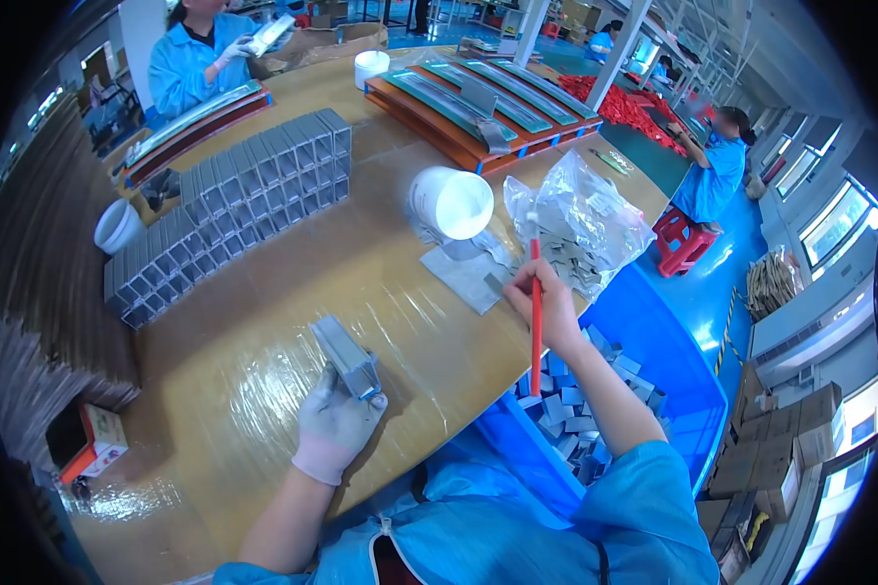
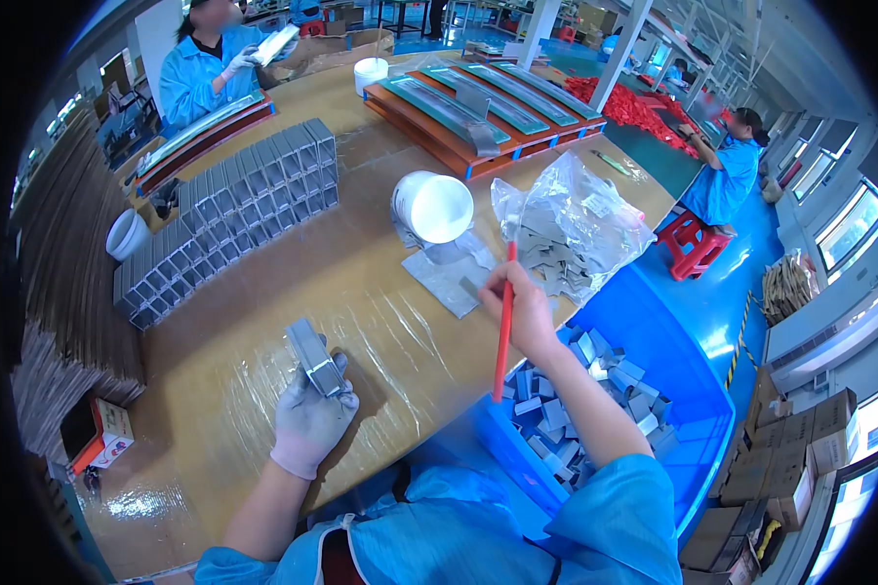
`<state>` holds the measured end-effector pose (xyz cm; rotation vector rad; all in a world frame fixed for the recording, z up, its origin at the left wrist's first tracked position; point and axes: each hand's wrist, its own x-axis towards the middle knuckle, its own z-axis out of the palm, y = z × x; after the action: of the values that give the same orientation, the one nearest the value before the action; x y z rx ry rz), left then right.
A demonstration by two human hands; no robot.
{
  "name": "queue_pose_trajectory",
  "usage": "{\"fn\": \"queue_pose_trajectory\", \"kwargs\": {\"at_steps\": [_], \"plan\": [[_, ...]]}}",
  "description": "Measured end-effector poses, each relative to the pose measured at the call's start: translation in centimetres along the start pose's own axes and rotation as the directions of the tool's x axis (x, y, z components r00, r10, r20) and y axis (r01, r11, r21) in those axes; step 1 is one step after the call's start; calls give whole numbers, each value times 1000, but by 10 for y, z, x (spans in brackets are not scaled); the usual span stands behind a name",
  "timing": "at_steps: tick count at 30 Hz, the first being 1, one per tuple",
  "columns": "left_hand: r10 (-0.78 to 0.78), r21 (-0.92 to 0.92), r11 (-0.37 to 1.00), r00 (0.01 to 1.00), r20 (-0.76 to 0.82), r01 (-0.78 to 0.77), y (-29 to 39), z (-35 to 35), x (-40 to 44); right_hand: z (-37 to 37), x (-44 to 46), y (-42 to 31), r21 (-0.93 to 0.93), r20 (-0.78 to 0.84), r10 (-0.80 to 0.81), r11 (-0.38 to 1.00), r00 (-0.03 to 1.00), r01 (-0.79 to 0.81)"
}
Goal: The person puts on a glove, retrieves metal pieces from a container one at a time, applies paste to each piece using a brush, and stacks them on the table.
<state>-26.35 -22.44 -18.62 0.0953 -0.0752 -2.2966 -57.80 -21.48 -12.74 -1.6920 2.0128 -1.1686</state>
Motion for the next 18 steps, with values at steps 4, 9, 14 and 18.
{"fn": "queue_pose_trajectory", "kwargs": {"at_steps": [4, 9, 14, 18], "plan": [[139, 390, 913, 990, -8, -125, -3, -2, -1, 5, -24, -12, 132, 163, -2, 991, 987, -20], [40, 84, 996, 999, 9, -40, 0, -4, -1, 10, -42, 15, -144, -2, -270, 953, 963, 267], [127, 432, 894, 992, 7, -117, -1, -6, -1, 9, -61, 6, -304, -31, -371, 888, 928, 345], [24, 80, 996, 999, 23, -26, 0, -2, 0, 18, -69, 21, -271, -69, -315, 919, 947, 286]]}}
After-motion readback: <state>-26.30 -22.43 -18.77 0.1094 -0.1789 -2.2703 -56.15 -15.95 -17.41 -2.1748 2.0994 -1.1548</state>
